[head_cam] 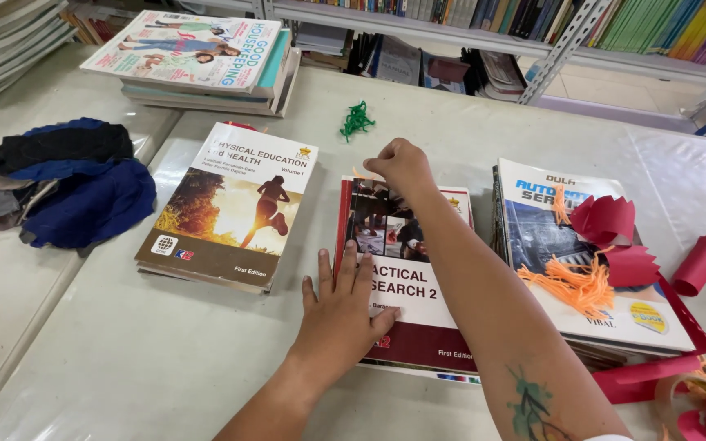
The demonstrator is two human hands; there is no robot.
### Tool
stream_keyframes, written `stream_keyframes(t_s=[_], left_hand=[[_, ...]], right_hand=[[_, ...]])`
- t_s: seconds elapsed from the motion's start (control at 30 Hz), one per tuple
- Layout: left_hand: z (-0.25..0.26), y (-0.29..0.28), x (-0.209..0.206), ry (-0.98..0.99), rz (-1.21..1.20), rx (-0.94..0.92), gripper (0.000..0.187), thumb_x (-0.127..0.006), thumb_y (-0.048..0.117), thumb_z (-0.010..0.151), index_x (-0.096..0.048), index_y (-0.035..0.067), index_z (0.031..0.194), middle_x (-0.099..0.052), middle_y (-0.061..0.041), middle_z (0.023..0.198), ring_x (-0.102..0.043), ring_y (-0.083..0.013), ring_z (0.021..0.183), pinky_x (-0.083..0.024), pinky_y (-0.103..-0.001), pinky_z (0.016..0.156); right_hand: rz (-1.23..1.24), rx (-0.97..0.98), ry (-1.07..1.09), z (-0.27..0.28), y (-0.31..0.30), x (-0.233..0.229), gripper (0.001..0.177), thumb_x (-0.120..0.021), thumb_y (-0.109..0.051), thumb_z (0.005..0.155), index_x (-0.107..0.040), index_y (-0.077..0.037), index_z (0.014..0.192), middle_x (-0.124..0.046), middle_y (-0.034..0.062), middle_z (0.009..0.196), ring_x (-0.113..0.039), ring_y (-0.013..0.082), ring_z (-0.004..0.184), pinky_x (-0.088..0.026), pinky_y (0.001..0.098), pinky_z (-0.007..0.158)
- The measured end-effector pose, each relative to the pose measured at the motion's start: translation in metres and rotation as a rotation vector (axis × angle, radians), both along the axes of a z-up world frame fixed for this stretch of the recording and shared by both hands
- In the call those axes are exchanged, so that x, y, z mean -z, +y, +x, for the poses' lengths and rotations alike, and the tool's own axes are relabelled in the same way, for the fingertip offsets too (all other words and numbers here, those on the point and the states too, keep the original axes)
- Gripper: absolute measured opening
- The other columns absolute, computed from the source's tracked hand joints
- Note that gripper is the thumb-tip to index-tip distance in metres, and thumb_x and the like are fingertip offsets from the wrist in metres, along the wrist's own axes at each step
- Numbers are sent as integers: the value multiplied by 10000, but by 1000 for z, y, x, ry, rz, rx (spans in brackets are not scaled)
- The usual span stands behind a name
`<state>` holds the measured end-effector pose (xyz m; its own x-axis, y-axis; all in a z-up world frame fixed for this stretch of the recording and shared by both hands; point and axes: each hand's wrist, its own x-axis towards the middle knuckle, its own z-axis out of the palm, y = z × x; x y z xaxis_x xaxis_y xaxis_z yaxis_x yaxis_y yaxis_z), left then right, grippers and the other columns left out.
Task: The person decorates several textbooks by attaching small, colorful paper pieces to their covers. They handle books titled 'Physical Education and Health', 'Practical Research 2', 'Arts and Design in the Modern World', and 'Domestic Refrigeration & Air-Conditioning Servicing', placing red, yellow, and orange paper decorations on each one.
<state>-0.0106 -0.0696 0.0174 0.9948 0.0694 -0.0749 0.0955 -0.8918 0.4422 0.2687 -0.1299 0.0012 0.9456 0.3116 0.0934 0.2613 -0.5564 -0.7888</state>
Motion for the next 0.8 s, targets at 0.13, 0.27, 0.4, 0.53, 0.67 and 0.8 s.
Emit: stream_keyframes(t_s=[0.13, 0.27, 0.4, 0.53, 0.67, 0.8], left_hand=[[1, -1, 5, -24, 0, -8, 890, -626, 540, 908, -287, 67, 1580, -105, -216, 1696, -4, -507, 1500, -127, -725, 1118], [0, -1, 2, -27, 0, -9, 887, -635, 537, 904, -281, 55, 1559, -113, -220, 1689, -6, -510, 1501, -127, -728, 1117], [0, -1, 1, -17, -12, -2, 890, -635, 524, 910, -282, 56, 1580, -111, -228, 1685, -4, -522, 1494, -123, -726, 1118], [0, 0, 3, -30, -10, 3, 892, -632, 524, 913, -280, 42, 1576, -110, -235, 1683, -7, -526, 1491, -123, -730, 1110], [1, 0, 7, -62, -4, 5, 876, -632, 528, 912, -291, 32, 1548, -126, -244, 1677, -34, -533, 1486, -136, -731, 1108], [1, 0, 8, -64, 12, 6, 866, -636, 536, 903, -299, 35, 1523, -137, -248, 1676, -63, -533, 1484, -154, -729, 1107]], right_hand=[[-425, 12, 28, -29, 0, -34, 505, -787, -570, 800, -779, -67, 848, -769, 93, 848, -730, 251, 827, -544, 395, 807], [-528, -9, -87, -30, 11, -27, 479, -796, -582, 749, -794, -114, 850, -768, 96, 902, -712, 281, 914, -521, 441, 854], [-455, -37, 0, -14, 20, -11, 386, -810, -464, 742, -803, -108, 892, -762, 100, 926, -718, 288, 910, -555, 427, 830], [-314, -54, 75, 1, 24, 7, 371, -808, -388, 749, -794, -53, 907, -780, 160, 895, -767, 307, 856, -598, 410, 836], [-359, -67, 14, 3, 29, 12, 316, -776, -353, 789, -788, -64, 917, -756, 155, 918, -724, 319, 879, -567, 435, 815], [-331, -4, -25, 9, 30, 28, 289, -726, -361, 864, -777, -83, 926, -749, 167, 932, -700, 329, 903, -543, 457, 818]])
